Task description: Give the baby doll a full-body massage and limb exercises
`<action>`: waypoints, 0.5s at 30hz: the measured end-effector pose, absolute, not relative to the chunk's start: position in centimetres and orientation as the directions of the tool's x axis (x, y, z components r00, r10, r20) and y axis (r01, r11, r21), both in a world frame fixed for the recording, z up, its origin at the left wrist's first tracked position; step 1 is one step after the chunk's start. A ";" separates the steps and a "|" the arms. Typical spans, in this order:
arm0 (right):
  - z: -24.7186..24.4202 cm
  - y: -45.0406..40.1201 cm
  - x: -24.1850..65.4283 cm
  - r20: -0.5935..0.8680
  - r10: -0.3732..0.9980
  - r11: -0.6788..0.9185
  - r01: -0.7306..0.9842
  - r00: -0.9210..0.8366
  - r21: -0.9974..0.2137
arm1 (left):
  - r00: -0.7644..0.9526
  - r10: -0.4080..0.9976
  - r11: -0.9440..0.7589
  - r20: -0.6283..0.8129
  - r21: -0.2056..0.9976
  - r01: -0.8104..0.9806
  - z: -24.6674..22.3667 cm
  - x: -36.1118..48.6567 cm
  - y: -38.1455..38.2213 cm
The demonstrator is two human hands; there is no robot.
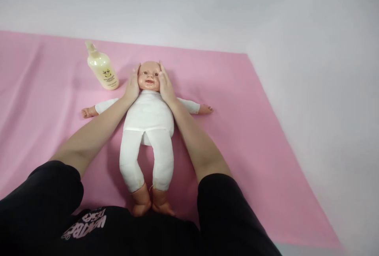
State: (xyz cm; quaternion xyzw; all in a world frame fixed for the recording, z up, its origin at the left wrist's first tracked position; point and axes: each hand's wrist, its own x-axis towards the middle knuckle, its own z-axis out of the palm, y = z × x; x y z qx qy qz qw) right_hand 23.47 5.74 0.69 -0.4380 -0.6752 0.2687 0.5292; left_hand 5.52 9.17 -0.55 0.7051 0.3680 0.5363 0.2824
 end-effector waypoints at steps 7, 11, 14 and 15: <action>3.4 2.7 23.4 0.603 0.784 0.602 0.416 -0.147 -0.681 | 0.320 0.650 -0.758 0.689 0.617 0.212 2.5 5.7 6.6; 2.3 4.1 23.3 0.559 0.827 0.546 0.336 -0.066 -0.768 | 0.260 0.704 -0.708 0.661 0.682 0.182 1.2 5.6 7.9; 0.4 6.3 23.3 0.492 0.871 0.476 0.252 0.002 -0.843 | 0.184 0.745 -0.666 0.641 0.729 0.156 -1.2 5.8 10.6; -0.2 7.1 23.4 0.462 0.887 0.445 0.243 0.016 -0.862 | 0.168 0.751 -0.659 0.638 0.738 0.144 -2.1 5.9 11.5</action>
